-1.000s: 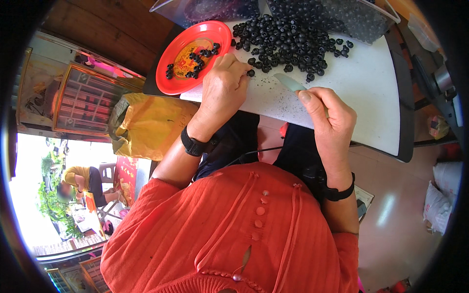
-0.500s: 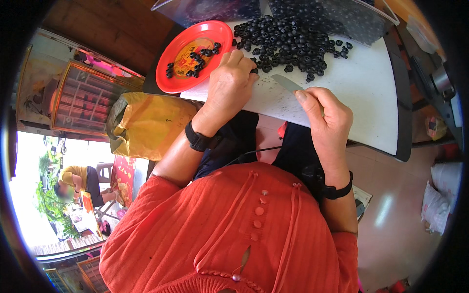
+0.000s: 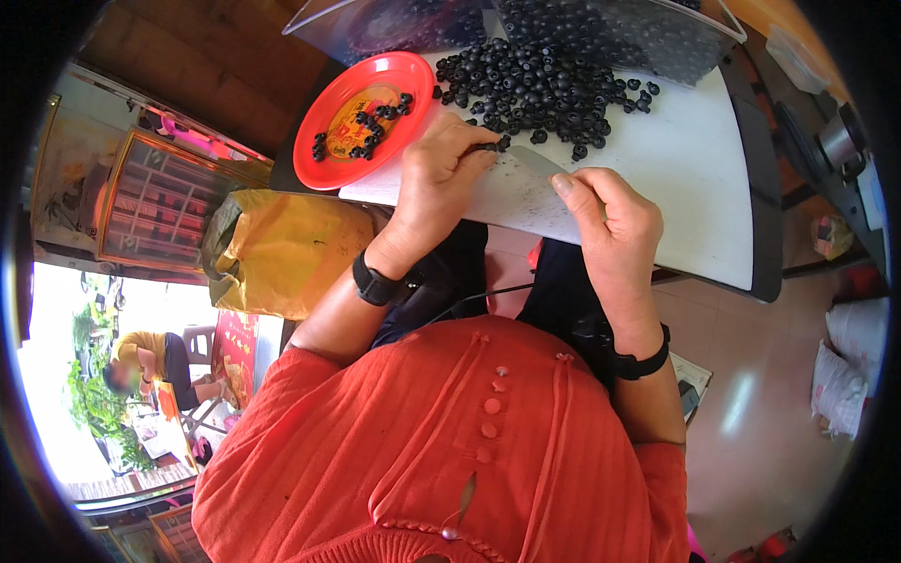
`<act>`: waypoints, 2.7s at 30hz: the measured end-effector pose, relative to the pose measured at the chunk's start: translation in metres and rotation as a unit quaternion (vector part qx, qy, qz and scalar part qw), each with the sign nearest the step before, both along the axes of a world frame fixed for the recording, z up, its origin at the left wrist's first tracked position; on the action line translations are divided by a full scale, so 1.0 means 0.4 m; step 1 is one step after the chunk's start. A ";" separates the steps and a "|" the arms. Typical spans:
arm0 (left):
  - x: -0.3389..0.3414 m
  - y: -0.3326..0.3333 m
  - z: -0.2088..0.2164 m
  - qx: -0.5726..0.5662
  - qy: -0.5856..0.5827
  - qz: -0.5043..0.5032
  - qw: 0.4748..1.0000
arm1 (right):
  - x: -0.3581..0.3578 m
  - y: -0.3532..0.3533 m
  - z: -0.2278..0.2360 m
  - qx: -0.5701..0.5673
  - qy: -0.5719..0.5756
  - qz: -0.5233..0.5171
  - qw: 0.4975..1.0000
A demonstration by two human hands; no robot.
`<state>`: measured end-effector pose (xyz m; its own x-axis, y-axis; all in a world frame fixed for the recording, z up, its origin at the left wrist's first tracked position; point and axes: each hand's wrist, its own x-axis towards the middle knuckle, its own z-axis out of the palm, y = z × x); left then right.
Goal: Processing small black berries by cutting them with a knife on a cutting board and placing them in a plate.
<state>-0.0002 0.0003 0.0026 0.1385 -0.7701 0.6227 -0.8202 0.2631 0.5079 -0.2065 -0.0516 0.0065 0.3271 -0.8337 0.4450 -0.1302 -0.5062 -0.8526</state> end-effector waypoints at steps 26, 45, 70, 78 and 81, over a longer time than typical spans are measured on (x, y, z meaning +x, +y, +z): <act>-0.040 0.029 0.016 0.150 0.592 -0.197 0.767 | 0.001 -0.003 0.000 -0.032 0.034 -0.009 0.999; -0.037 0.029 0.003 0.121 0.600 -0.227 0.757 | 0.007 -0.003 -0.011 -0.060 0.047 -0.035 0.996; 0.117 0.050 0.110 -0.139 0.132 0.084 0.978 | -0.025 -0.001 0.008 0.011 -0.049 -0.016 0.999; 0.096 0.022 0.054 -0.126 -0.087 0.090 0.984 | -0.021 -0.007 0.010 0.045 -0.104 0.003 0.994; 0.001 -0.008 0.034 -0.078 -0.055 0.029 0.995 | -0.019 -0.007 0.006 0.040 -0.099 0.002 0.994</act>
<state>0.0002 -0.0029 0.0161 0.1047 -0.6558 0.7477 -0.8843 0.2826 0.3716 -0.2141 -0.0546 0.0088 0.2435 -0.8677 0.4334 0.0471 -0.4358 -0.8988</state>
